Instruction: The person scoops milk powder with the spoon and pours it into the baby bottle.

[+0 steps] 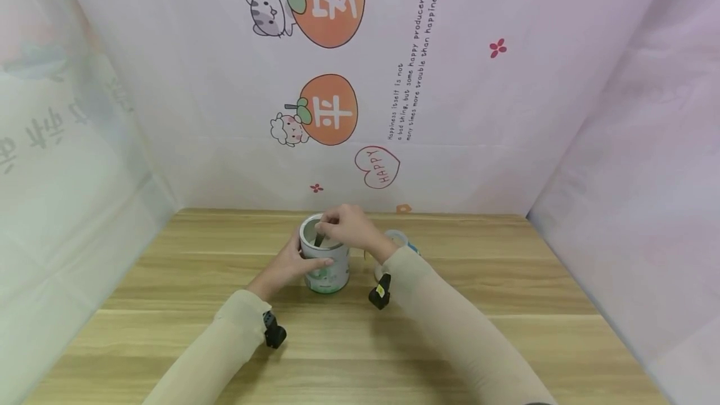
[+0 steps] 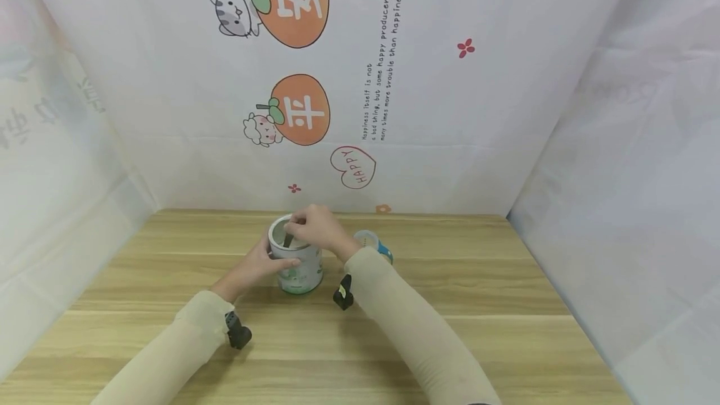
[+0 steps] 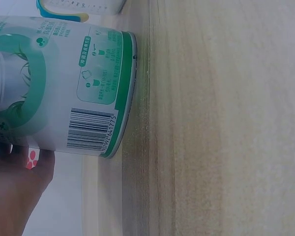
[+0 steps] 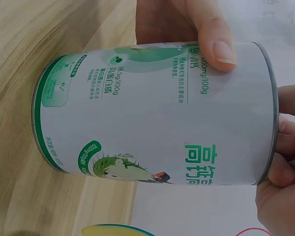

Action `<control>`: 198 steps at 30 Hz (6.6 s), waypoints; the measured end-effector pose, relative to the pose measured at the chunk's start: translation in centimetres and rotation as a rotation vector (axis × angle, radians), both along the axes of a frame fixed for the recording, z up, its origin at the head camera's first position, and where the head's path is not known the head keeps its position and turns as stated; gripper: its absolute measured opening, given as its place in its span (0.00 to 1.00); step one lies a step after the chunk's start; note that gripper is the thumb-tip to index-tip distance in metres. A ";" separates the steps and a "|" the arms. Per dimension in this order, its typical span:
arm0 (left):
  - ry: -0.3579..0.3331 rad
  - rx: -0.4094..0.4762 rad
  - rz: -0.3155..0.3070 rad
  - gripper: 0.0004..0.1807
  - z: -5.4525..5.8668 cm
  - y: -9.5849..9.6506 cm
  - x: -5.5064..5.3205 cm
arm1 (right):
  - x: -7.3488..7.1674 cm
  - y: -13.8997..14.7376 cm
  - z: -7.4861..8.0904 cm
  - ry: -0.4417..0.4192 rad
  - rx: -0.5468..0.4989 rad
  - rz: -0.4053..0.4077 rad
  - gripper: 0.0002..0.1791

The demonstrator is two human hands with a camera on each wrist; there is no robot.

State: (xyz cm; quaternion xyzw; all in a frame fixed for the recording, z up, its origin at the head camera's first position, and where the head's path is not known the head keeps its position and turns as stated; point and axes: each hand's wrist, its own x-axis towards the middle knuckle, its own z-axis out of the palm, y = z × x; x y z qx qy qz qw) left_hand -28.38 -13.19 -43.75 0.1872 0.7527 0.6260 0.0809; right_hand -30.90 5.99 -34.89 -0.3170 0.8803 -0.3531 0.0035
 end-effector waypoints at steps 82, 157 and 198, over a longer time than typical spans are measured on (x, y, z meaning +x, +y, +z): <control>-0.038 -0.030 0.098 0.56 -0.1 0.1 0.1 | 0.3 3.7 -2.2 -0.162 -0.427 -0.322 0.13; -0.069 -0.058 0.088 0.57 0.6 -0.1 0.3 | 0.6 13.1 0.9 -0.360 -0.621 -0.324 0.16; -0.026 -0.076 0.102 0.58 0.3 -0.1 0.1 | 1.8 17.3 -0.8 -0.237 -0.415 -0.390 0.18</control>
